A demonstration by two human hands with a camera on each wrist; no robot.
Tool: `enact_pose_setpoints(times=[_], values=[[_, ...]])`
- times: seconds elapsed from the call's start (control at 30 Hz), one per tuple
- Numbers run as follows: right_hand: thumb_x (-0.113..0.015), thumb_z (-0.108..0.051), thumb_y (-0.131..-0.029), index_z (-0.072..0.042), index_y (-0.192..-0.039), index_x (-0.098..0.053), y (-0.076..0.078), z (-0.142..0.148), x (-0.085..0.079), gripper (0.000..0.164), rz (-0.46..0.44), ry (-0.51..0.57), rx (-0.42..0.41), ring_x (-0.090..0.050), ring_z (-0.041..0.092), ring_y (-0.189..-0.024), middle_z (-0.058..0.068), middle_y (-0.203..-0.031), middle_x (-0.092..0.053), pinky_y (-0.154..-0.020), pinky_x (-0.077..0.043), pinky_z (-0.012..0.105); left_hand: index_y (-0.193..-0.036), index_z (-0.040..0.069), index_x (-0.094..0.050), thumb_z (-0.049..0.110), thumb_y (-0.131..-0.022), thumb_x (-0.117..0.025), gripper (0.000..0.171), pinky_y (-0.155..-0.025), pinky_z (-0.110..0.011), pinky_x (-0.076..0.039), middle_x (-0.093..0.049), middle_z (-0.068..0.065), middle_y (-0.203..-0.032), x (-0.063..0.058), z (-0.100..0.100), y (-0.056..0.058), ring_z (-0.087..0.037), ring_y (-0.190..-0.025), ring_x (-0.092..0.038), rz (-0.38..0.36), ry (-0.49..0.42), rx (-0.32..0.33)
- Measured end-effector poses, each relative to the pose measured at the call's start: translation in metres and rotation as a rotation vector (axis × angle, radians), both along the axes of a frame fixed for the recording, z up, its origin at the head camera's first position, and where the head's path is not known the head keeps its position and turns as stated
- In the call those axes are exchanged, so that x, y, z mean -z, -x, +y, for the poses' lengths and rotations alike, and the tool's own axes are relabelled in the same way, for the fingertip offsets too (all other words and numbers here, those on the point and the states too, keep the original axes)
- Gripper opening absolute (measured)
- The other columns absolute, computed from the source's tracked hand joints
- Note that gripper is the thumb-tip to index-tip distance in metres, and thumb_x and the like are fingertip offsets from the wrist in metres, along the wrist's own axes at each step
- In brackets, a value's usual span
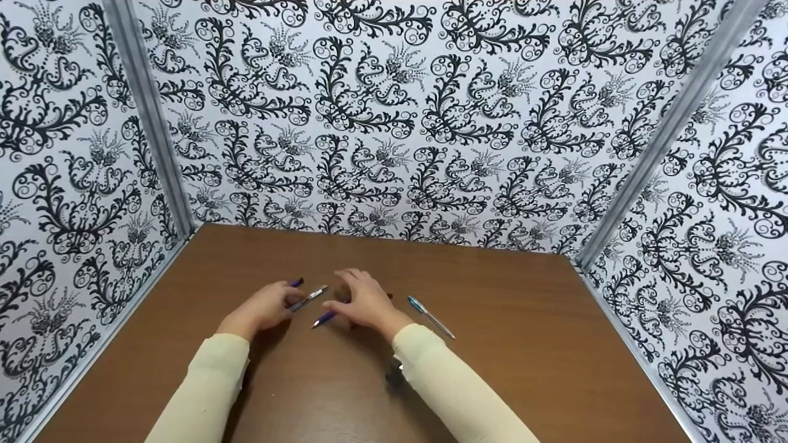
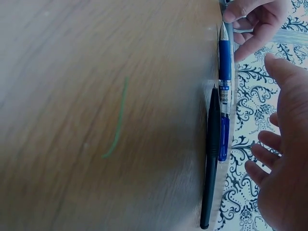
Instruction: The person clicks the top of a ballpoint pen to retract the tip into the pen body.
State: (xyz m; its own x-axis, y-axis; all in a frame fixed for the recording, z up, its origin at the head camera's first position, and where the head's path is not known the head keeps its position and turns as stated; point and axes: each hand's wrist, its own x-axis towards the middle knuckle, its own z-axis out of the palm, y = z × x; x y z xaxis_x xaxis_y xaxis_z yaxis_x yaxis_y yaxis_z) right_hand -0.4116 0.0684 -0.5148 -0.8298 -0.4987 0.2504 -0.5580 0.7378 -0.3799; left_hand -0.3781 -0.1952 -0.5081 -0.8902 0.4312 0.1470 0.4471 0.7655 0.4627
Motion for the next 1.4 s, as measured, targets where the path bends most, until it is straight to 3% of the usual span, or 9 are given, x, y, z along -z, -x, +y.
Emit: enact_pose_setpoints(times=[0.2, 0.57, 0.73, 0.97, 1.1, 1.4], values=[[-0.076, -0.061, -0.099, -0.015, -0.163, -0.054, 0.000, 0.000, 0.000, 0.082, -0.005, -0.001, 0.001, -0.051, 0.034, -0.150, 0.006, -0.164, -0.054, -0.124, -0.042, 0.052, -0.123, 0.005, -0.081, -0.009, -0.089, -0.077, 0.038, -0.098, -0.059, -0.056, -0.071, -0.017, -0.109, 0.001, 0.000, 0.002, -0.037, -0.103, -0.069, -0.013, 0.022, -0.011], [-0.076, -0.060, -0.100, -0.017, -0.163, -0.055, -0.002, -0.002, 0.000, 0.079, 0.006, 0.013, -0.021, -0.050, 0.030, -0.151, 0.005, -0.162, -0.056, -0.124, -0.042, 0.049, -0.123, 0.005, -0.082, -0.009, -0.091, -0.072, 0.037, -0.099, -0.062, -0.056, -0.076, -0.018, -0.112, 0.000, 0.001, 0.004, -0.043, -0.109, -0.071, 0.017, 0.029, -0.021], [-0.077, -0.059, -0.100, -0.017, -0.163, -0.055, -0.002, -0.003, -0.002, 0.078, 0.009, 0.022, -0.023, -0.051, 0.030, -0.151, 0.005, -0.162, -0.056, -0.124, -0.042, 0.048, -0.122, 0.006, -0.082, -0.010, -0.089, -0.071, 0.038, -0.101, -0.061, -0.056, -0.076, -0.017, -0.116, 0.002, 0.001, 0.005, -0.041, -0.113, -0.071, -0.001, -0.013, -0.042], [-0.080, -0.052, -0.099, -0.011, -0.159, -0.058, -0.002, -0.001, -0.004, 0.076, -0.014, 0.091, 0.004, -0.053, 0.031, -0.148, 0.008, -0.159, -0.059, -0.123, -0.043, 0.045, -0.125, 0.003, -0.079, -0.008, -0.090, -0.073, 0.037, -0.097, -0.060, -0.056, -0.073, -0.015, -0.108, 0.003, 0.003, 0.004, -0.035, -0.103, -0.069, 0.015, -0.067, -0.061], [-0.080, -0.051, -0.100, -0.012, -0.160, -0.058, 0.000, 0.001, -0.005, 0.074, -0.038, 0.127, 0.027, -0.053, 0.030, -0.148, 0.009, -0.159, -0.058, -0.123, -0.044, 0.045, -0.128, 0.004, -0.078, -0.007, -0.092, -0.073, 0.038, -0.096, -0.058, -0.056, -0.072, -0.011, -0.106, 0.004, 0.006, 0.004, -0.032, -0.101, -0.068, -0.012, -0.100, -0.070], [-0.083, -0.040, -0.100, -0.003, -0.156, -0.059, 0.002, 0.010, -0.009, 0.071, -0.076, 0.300, 0.031, -0.054, 0.033, -0.147, 0.014, -0.155, -0.061, -0.124, -0.041, 0.048, -0.129, 0.002, -0.075, -0.009, -0.093, -0.071, 0.038, -0.094, -0.056, -0.058, -0.072, -0.009, -0.107, 0.002, 0.014, 0.003, -0.029, -0.101, -0.069, -0.024, -0.212, -0.042]])
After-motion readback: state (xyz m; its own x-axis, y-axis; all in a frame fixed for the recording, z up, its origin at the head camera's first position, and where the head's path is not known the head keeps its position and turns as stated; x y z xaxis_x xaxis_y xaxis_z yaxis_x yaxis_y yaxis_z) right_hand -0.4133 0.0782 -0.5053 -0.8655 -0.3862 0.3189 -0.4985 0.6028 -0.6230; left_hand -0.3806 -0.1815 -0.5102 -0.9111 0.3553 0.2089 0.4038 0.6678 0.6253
